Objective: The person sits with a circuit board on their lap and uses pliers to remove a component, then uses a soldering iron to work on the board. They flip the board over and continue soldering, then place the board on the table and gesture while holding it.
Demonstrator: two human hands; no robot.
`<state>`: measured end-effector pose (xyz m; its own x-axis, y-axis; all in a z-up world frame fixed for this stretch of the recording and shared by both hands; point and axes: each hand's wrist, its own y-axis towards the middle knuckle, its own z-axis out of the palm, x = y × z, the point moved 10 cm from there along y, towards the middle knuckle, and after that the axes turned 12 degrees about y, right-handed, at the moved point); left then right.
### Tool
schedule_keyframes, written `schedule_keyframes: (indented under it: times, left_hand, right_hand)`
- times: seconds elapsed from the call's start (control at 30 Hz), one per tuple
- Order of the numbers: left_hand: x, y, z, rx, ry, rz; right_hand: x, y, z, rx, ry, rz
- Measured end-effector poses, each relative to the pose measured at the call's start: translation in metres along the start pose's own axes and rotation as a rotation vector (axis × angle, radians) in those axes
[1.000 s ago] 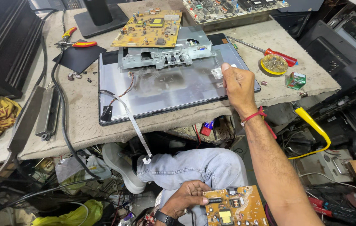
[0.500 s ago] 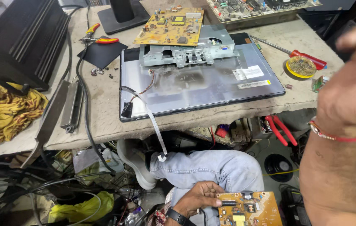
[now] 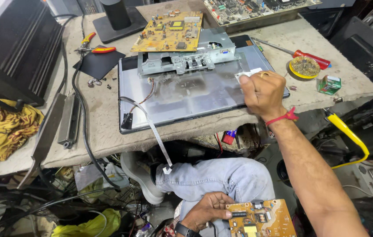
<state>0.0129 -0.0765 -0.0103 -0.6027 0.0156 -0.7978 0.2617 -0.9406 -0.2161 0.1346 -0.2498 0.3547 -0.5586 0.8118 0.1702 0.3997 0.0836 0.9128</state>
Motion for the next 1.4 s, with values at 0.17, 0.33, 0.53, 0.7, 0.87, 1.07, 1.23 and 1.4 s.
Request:
schedule_keyframes:
  times: [0.17, 0.33, 0.53, 0.7, 0.87, 1.07, 1.23, 1.4]
  left_hand:
    - [0.002, 0.002, 0.001, -0.008, -0.006, -0.016]
    - [0.002, 0.007, -0.003, -0.033, 0.025, -0.048]
    - [0.000, 0.004, 0.001, -0.025, 0.032, -0.025]
    - [-0.001, 0.002, 0.003, -0.018, 0.009, -0.012]
    - [-0.001, 0.004, 0.003, -0.014, 0.021, -0.018]
    - [-0.003, 0.009, -0.004, -0.013, 0.002, -0.017]
    - [0.003, 0.005, 0.001, -0.027, 0.035, -0.010]
    - [-0.007, 0.008, 0.002, -0.012, 0.029, -0.010]
  right_hand:
    - [-0.020, -0.015, 0.015, 0.099, -0.051, 0.050]
    - [-0.024, -0.013, 0.023, 0.154, -0.071, 0.091]
    - [-0.025, -0.011, 0.019, 0.139, -0.040, 0.159]
    - [-0.035, -0.015, 0.021, 0.141, -0.052, 0.228]
    - [-0.037, -0.013, 0.020, 0.116, -0.025, 0.248]
    - [-0.037, -0.016, -0.003, -0.081, -0.102, 0.230]
    - [-0.031, -0.034, -0.039, -0.379, 0.043, 0.342]
    - [-0.042, -0.034, -0.043, -0.531, 1.181, 0.997]
